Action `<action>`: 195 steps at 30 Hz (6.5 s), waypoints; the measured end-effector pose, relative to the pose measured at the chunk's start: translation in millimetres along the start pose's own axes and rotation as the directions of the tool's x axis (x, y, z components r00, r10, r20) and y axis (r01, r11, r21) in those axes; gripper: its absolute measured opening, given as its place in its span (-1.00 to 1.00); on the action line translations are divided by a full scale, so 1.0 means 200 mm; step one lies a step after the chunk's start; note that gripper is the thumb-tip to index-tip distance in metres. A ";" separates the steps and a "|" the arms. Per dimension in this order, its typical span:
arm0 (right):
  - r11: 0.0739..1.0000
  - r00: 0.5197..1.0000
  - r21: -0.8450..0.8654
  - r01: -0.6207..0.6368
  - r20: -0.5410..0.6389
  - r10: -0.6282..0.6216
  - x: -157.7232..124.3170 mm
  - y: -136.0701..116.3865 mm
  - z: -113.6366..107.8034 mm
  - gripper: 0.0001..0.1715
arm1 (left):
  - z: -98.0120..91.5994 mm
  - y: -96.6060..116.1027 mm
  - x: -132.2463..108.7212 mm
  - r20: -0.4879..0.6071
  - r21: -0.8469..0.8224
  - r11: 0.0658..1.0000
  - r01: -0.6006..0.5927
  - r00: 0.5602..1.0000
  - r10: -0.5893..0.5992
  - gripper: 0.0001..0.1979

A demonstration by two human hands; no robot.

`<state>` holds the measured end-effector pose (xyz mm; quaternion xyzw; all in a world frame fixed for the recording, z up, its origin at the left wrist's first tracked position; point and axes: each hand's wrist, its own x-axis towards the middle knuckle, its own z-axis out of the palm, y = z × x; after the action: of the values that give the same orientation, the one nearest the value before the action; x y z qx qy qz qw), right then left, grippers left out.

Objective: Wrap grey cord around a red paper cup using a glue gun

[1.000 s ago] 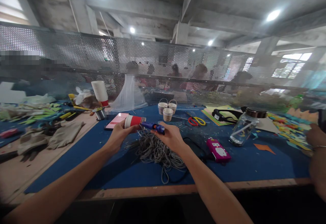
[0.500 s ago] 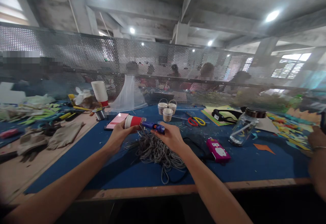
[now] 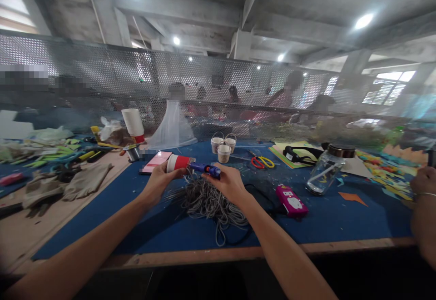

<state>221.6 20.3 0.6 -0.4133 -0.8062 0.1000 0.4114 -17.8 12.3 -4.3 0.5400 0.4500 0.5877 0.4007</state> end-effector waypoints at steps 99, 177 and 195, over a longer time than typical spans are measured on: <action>0.913 0.955 0.281 -0.296 0.110 0.276 0.03 -0.01 -0.01 -0.51 | 0.00 0.02 -0.01 0.001 -0.010 1.000 -0.010 1.000 0.010 -0.59; 0.920 0.969 0.345 -0.188 0.216 0.117 0.12 -0.12 0.03 -0.68 | 0.02 0.02 -0.04 0.059 -0.002 1.000 0.005 0.998 -0.005 -0.67; 0.940 0.995 0.337 -0.051 -0.068 0.079 0.13 -0.14 0.07 -0.82 | 0.03 0.06 -0.07 0.148 0.009 0.999 0.031 0.988 -0.032 -0.67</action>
<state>186.4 25.4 20.9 -0.3674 -0.7461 0.2325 0.5042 -10.9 -4.0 4.1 0.5764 0.4294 0.5380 0.4404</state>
